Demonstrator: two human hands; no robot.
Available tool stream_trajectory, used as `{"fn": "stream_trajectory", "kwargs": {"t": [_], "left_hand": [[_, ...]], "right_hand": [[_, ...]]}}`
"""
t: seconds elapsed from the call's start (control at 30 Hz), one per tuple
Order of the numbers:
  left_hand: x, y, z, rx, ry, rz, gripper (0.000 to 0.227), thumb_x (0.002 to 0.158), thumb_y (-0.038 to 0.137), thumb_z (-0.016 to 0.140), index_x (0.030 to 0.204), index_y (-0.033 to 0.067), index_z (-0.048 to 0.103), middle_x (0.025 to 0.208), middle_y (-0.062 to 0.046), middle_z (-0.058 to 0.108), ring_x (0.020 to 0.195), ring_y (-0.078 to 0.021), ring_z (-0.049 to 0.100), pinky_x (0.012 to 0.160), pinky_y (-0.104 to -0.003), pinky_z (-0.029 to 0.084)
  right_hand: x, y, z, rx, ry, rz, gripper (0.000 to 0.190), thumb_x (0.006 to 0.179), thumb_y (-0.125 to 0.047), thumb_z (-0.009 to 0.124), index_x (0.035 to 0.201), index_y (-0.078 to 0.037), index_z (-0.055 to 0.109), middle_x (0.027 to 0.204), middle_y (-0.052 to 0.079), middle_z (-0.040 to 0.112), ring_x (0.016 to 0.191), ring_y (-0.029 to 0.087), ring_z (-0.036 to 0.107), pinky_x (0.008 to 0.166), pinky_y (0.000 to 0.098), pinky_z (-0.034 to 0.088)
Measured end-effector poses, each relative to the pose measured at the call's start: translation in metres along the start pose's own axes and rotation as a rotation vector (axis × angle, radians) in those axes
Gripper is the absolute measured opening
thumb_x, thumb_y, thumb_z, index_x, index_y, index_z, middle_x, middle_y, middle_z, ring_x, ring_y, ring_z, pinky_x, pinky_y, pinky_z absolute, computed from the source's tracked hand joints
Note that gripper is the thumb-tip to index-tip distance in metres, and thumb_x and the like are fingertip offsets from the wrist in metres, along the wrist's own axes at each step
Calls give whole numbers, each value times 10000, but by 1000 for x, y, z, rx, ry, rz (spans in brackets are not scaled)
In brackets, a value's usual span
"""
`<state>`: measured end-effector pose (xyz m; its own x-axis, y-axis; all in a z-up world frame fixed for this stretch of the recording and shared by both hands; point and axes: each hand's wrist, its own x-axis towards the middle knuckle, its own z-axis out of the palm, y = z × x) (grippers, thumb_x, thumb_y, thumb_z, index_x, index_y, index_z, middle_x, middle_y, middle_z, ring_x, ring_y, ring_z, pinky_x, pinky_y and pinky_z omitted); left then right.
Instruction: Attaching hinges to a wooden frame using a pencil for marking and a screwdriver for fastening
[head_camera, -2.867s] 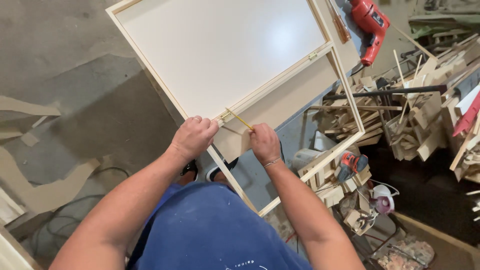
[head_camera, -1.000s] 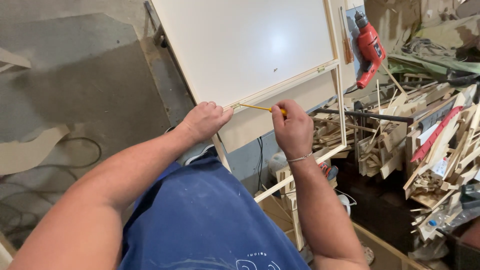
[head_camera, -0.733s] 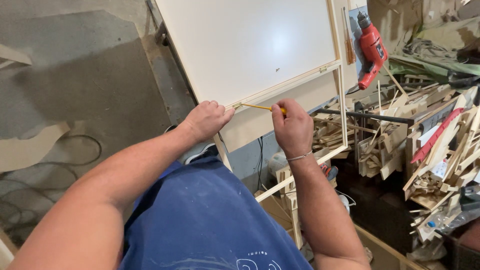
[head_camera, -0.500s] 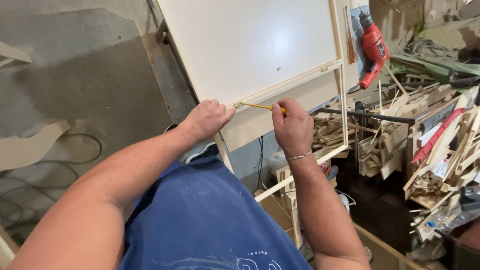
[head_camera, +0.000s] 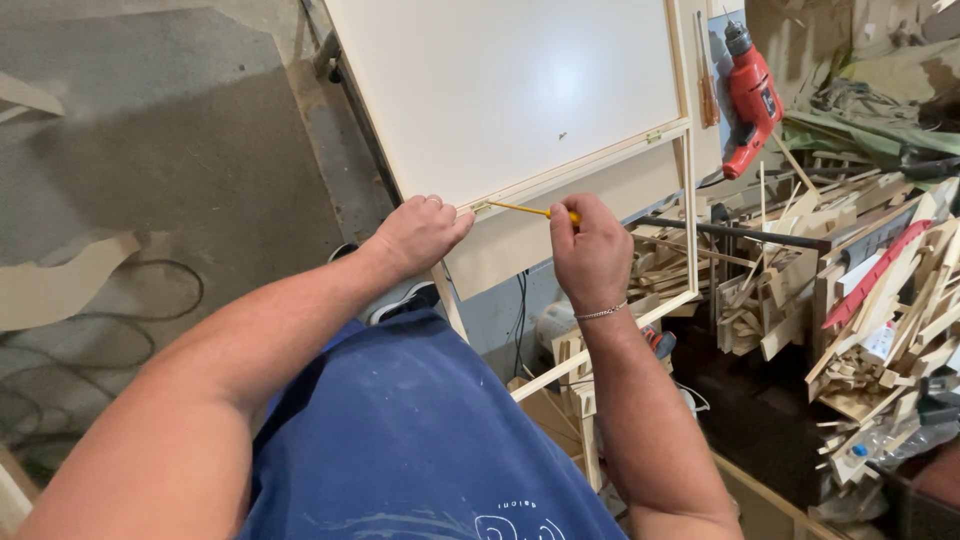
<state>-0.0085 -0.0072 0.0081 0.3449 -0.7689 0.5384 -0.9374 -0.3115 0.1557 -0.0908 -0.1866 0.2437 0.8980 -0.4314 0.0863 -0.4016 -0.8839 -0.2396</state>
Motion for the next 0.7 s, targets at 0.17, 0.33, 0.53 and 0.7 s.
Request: {"fn": "stream_trajectory", "kwargs": {"t": [0.17,0.33,0.53,0.7], "left_hand": [[0,0,-1,-15,-15,-10,142,868,232,610,971,181,695,660,-73,631,595,-279,635,588,-411,521],[3,-1,-8,-21,-28,-6,127,870,224,608,961,185,686,667,-70,631,606,-275,640,599,-405,524],[6,0,-17,-8,-60,-6,122,864,191,627,968,181,689,672,-84,629,602,-285,635,610,-407,526],[14,-1,-31,19,-96,17,127,890,185,617,989,183,696,680,-73,637,611,-274,642,622,-398,531]], "right_hand": [[0,-5,-2,18,3,19,141,989,-357,668,955,-231,721,773,68,699,819,326,722,713,445,573],[0,-4,-2,-90,-34,17,207,1004,-430,638,966,-240,708,739,95,690,798,360,721,706,489,567],[13,-41,-14,-442,-255,9,499,1064,-638,383,938,-215,617,650,109,696,718,394,751,723,507,570],[22,-46,-15,-466,-358,-130,418,1082,-555,368,917,-208,534,675,120,694,737,401,754,705,515,576]]}}
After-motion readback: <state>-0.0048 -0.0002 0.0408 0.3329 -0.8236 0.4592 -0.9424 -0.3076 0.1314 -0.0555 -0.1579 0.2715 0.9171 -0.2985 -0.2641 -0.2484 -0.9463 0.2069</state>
